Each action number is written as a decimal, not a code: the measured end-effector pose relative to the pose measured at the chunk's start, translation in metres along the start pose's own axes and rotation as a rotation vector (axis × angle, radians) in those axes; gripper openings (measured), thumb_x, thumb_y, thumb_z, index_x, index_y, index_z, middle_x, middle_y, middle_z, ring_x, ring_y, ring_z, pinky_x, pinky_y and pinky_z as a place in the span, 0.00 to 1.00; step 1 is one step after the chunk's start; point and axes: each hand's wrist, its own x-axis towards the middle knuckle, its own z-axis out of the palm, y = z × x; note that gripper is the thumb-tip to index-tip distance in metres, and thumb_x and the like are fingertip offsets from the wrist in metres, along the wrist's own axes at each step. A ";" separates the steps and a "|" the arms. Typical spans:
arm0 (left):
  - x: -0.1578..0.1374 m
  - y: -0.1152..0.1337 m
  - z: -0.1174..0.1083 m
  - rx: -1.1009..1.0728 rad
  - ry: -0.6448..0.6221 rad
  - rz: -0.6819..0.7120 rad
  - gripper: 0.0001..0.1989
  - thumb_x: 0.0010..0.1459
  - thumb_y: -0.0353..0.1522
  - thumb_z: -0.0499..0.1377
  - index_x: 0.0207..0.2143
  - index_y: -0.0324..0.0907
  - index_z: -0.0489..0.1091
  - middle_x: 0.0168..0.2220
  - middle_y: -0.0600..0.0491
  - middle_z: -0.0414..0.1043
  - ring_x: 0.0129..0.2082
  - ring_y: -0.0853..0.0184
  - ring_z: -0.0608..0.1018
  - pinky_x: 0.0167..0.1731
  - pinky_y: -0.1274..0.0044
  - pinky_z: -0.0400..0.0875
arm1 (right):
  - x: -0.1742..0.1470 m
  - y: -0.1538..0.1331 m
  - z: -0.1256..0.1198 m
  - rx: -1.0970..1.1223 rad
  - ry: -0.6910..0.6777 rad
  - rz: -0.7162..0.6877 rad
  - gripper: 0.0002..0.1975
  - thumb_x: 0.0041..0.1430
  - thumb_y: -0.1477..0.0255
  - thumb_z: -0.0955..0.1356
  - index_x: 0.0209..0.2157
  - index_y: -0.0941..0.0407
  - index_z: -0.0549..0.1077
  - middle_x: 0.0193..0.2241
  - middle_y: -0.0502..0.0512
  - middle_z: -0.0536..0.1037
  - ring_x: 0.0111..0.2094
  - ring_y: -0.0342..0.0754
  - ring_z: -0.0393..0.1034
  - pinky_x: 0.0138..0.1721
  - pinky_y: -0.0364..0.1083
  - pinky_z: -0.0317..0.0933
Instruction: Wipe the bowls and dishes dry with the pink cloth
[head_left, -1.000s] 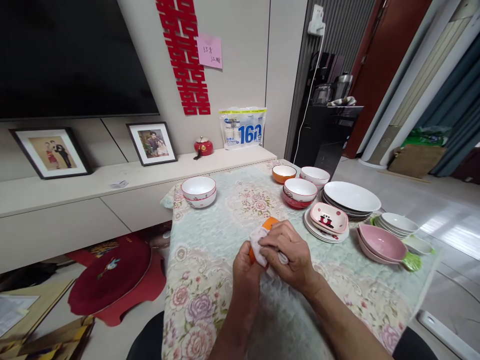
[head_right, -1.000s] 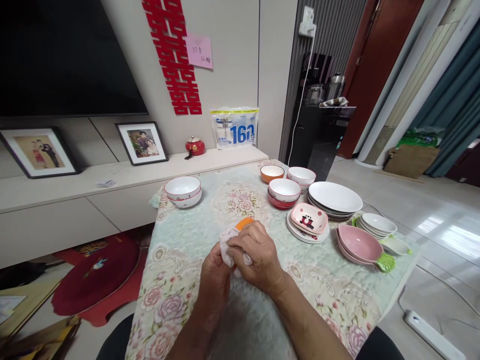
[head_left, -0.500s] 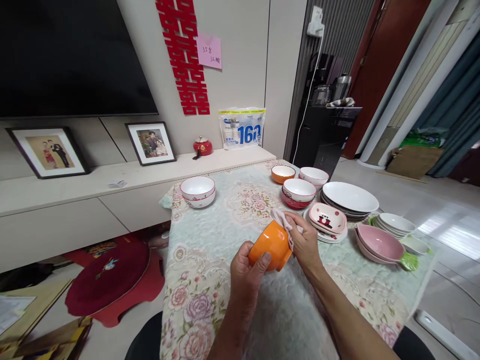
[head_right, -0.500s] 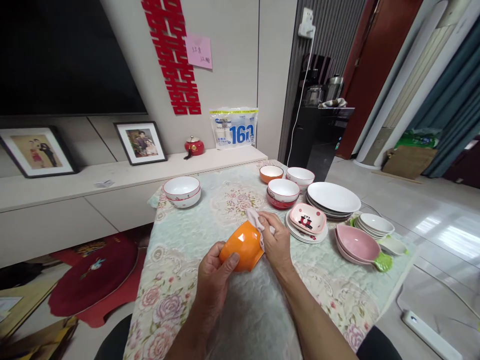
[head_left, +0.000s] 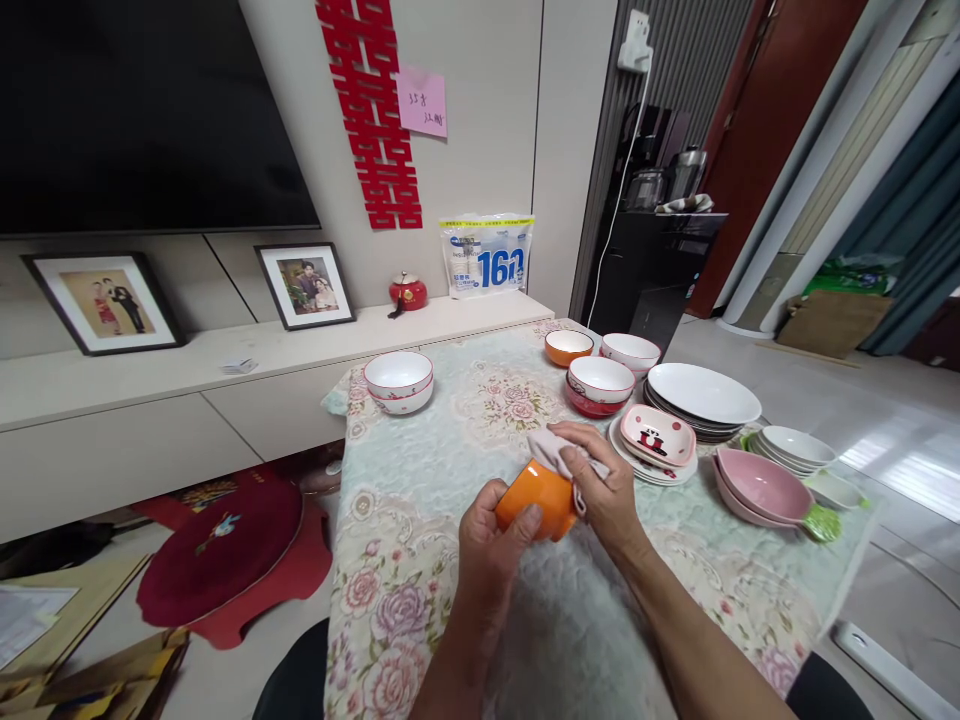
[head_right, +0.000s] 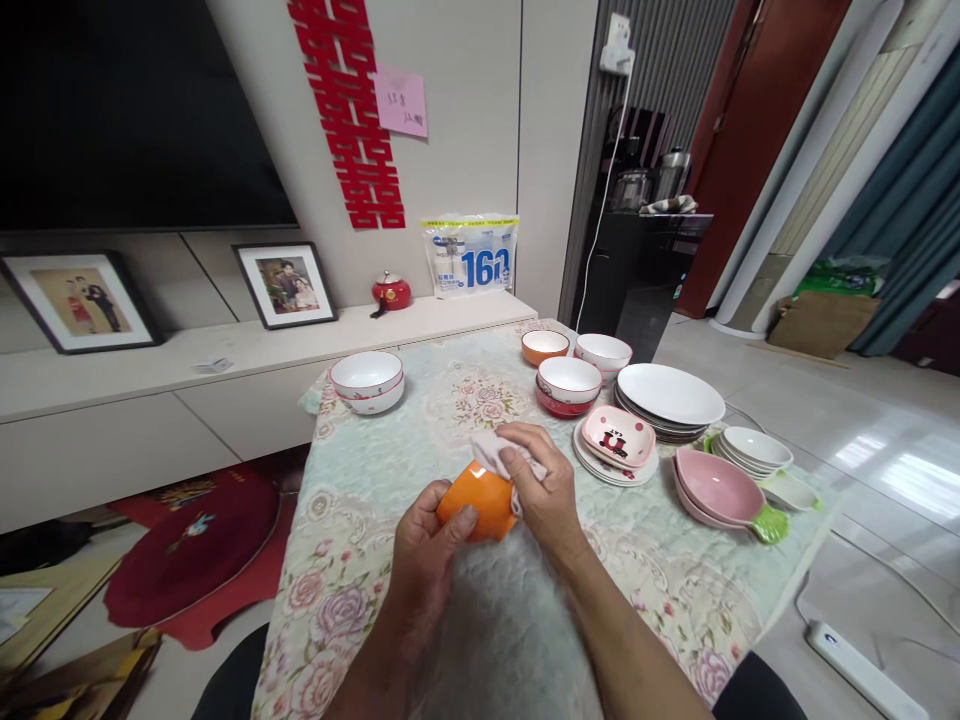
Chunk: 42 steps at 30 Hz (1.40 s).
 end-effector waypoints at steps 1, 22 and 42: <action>0.001 0.000 0.000 -0.047 0.013 -0.008 0.19 0.45 0.40 0.72 0.25 0.40 0.65 0.23 0.59 0.63 0.24 0.73 0.64 0.26 0.80 0.61 | 0.002 0.003 -0.001 0.066 0.025 0.103 0.11 0.61 0.63 0.69 0.40 0.53 0.80 0.41 0.56 0.81 0.45 0.53 0.75 0.48 0.51 0.67; 0.001 0.008 -0.002 -0.068 -0.093 -0.125 0.17 0.49 0.41 0.70 0.29 0.40 0.68 0.26 0.57 0.67 0.27 0.72 0.67 0.29 0.80 0.63 | 0.011 0.006 -0.011 0.516 0.073 0.676 0.17 0.43 0.57 0.77 0.23 0.54 0.72 0.18 0.46 0.71 0.20 0.44 0.62 0.23 0.44 0.56; 0.002 0.003 -0.002 0.052 0.092 -0.010 0.19 0.45 0.41 0.71 0.25 0.41 0.66 0.22 0.59 0.62 0.23 0.72 0.63 0.25 0.80 0.61 | -0.011 -0.013 0.009 -0.125 -0.174 -0.142 0.14 0.65 0.69 0.66 0.49 0.50 0.79 0.55 0.58 0.76 0.59 0.56 0.66 0.63 0.59 0.56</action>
